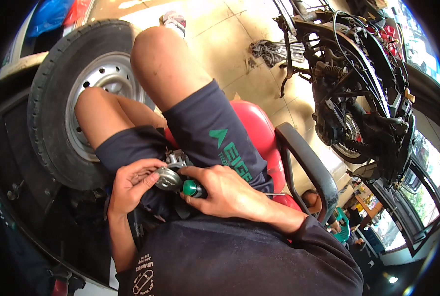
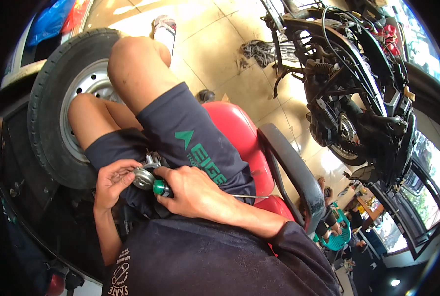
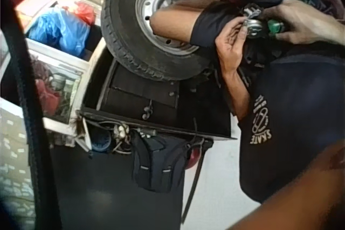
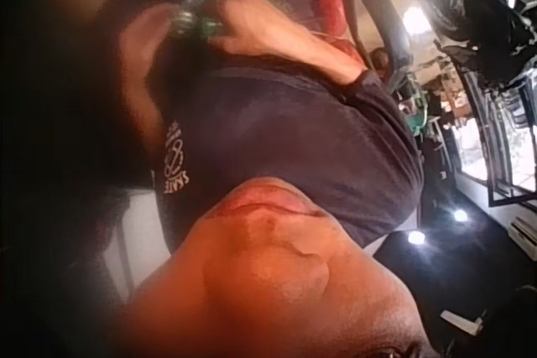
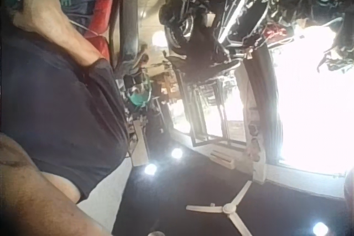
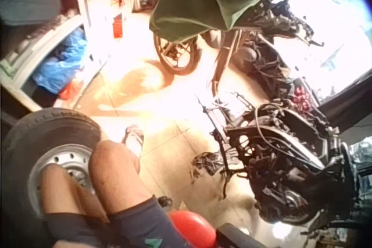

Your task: Disassembling and inspecting a motorcycle carburetor using a screwdriver.

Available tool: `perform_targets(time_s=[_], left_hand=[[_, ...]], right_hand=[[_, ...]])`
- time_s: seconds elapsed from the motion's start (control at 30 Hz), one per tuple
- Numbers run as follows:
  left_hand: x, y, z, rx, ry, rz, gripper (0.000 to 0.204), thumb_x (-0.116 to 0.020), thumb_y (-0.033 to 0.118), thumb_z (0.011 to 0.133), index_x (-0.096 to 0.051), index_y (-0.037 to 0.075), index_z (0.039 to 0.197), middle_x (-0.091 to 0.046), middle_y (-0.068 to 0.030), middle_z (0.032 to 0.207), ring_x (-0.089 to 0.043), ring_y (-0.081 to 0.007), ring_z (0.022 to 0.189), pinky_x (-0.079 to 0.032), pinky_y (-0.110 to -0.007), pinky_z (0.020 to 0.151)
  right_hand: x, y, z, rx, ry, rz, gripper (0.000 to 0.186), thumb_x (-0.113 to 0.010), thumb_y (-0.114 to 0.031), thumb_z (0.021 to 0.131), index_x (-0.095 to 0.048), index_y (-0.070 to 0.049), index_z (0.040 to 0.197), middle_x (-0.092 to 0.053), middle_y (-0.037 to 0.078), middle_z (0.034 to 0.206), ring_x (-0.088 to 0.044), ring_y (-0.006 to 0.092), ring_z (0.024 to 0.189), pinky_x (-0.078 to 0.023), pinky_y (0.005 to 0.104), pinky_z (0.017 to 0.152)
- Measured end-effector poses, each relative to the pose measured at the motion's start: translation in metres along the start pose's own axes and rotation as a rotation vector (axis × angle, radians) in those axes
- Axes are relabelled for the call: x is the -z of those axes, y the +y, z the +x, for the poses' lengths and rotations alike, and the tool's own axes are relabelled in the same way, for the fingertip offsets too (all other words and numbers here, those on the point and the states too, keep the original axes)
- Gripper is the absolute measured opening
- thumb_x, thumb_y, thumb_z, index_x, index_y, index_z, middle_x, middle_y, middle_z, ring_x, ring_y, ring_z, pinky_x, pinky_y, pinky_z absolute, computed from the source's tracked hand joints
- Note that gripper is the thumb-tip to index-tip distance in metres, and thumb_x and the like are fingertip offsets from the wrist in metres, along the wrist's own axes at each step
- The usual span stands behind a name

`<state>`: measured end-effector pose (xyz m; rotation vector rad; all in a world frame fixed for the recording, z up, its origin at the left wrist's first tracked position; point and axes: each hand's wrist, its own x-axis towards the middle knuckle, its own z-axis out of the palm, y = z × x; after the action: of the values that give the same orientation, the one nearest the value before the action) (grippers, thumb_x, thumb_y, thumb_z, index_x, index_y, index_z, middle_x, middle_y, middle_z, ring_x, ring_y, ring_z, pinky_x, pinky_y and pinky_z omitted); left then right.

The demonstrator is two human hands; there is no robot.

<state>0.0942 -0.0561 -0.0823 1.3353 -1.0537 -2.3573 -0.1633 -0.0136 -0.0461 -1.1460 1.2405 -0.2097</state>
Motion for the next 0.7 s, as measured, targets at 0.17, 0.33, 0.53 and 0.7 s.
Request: perform_targets(time_s=[0.17, 0.33, 0.53, 0.7], left_hand=[[0.001, -0.001, -0.001, 0.009, 0.018, 0.011, 0.027, -0.065, 0.002, 0.101, -0.065, -0.007, 0.126, -0.073, -0.0114, 0.116, -0.069, -0.0152, 0.105, -0.053, -0.029, 0.096], [-0.001, 0.000, 0.000, 0.003, 0.041, 0.045, 0.027, -0.065, 0.001, 0.101, -0.066, -0.008, 0.126, -0.073, -0.0120, 0.116, -0.069, -0.0151, 0.104, -0.054, -0.028, 0.096], [-0.007, 0.009, -0.001, 0.016, 0.066, 0.102, 0.025, -0.063, -0.003, 0.101, -0.067, -0.008, 0.125, -0.073, -0.0109, 0.113, -0.070, -0.0131, 0.101, -0.055, -0.026, 0.092], [-0.012, 0.013, 0.003, 0.007, 0.067, 0.115, 0.024, -0.063, -0.003, 0.101, -0.067, -0.008, 0.125, -0.074, -0.0097, 0.110, -0.070, -0.0120, 0.099, -0.056, -0.025, 0.090]], right_hand=[[0.001, 0.002, 0.001, 0.021, -0.001, -0.007, 0.045, -0.074, -0.021, 0.089, -0.066, 0.001, 0.126, -0.073, 0.026, 0.088, -0.072, 0.0433, 0.087, -0.057, 0.0489, 0.077], [0.003, 0.003, 0.000, 0.014, -0.044, 0.005, 0.046, -0.074, -0.023, 0.089, -0.066, 0.002, 0.127, -0.073, 0.026, 0.087, -0.072, 0.0429, 0.086, -0.057, 0.0497, 0.078], [0.002, 0.006, 0.000, 0.047, -0.022, -0.023, 0.045, -0.072, -0.021, 0.088, -0.066, 0.002, 0.125, -0.072, 0.027, 0.084, -0.072, 0.0439, 0.082, -0.057, 0.0513, 0.076], [-0.002, 0.006, 0.002, 0.061, 0.038, -0.060, 0.039, -0.073, -0.020, 0.086, -0.067, 0.002, 0.118, -0.071, 0.026, 0.083, -0.071, 0.0446, 0.083, -0.057, 0.0527, 0.076]])
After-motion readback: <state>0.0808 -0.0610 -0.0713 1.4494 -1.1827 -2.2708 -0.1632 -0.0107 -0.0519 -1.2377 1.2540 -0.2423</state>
